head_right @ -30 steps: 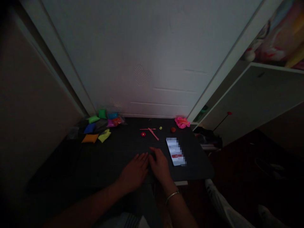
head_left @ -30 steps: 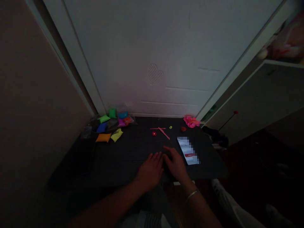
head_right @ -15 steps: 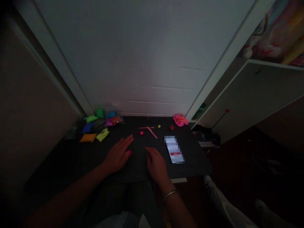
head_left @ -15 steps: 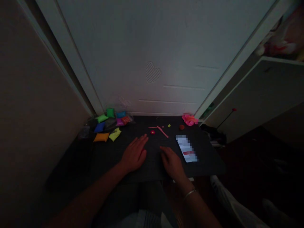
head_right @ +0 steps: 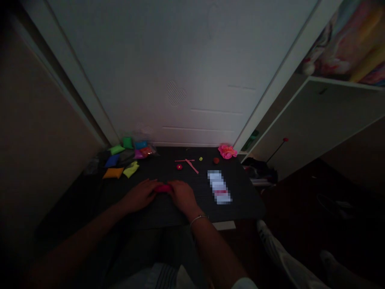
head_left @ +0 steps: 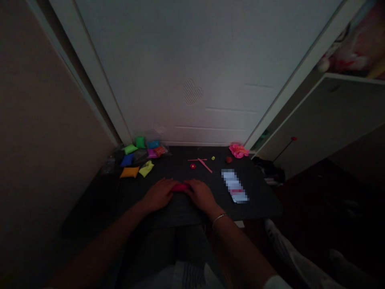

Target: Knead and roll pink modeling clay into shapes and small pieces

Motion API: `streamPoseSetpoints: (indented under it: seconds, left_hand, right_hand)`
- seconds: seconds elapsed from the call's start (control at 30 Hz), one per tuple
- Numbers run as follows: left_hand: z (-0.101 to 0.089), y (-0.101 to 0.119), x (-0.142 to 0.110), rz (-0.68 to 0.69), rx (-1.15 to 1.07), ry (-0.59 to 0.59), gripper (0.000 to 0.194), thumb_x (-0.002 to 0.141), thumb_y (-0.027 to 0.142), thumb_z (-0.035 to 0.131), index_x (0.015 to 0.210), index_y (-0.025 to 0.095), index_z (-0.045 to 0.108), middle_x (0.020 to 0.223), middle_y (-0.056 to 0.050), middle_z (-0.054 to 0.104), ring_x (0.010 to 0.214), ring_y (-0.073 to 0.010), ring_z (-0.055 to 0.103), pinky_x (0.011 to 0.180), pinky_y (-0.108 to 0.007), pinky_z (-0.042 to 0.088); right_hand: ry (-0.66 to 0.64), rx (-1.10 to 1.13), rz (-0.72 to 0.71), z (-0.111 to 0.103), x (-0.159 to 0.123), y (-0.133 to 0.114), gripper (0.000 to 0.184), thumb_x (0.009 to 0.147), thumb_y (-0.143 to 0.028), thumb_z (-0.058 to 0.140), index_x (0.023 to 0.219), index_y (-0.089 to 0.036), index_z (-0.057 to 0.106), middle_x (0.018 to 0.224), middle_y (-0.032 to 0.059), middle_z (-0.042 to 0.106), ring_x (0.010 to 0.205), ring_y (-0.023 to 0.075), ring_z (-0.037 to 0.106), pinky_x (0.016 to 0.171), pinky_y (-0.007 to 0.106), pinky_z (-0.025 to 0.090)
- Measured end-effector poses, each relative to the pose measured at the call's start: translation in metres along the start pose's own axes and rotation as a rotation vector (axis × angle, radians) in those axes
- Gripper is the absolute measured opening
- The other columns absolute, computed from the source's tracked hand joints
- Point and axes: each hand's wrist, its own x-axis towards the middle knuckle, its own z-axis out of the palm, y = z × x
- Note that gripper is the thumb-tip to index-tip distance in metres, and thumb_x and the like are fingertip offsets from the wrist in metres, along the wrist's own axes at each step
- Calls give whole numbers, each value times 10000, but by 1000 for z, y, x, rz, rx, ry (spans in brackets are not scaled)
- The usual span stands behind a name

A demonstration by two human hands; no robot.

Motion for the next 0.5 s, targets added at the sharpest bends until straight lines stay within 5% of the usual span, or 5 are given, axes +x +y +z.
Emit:
streamPoseSetpoints:
  seconds: [0.2,0.33,0.5]
  left_hand:
    - [7,44,43,-142,39,162,461,875,302,249,1256,105,418,1337,-119,423,1257,-231,336,1038,-429,232]
    - [30,70,61,-218,143,171,513,864,320,256,1220,4,447,1305,-205,432,1241,-297,345,1034,-471,200]
    - [52,79,32,-269,235,222,523,844,311,290,1260,16,403,1311,-209,423,1235,-302,355,1039,-465,180]
  right_hand:
    - [88,287,107,7,-18,8,734,734,-86,482,1376,-222,152,1160,46,591,1062,181,547,888,343,430]
    - [290,386,236,11,-42,20,608,771,-109,408,1348,-196,238,1194,70,566,1101,171,524,928,368,413]
    - [441,396,322,11,-72,33,448,813,-218,424,1259,-181,398,1177,101,574,1080,197,541,913,402,430]
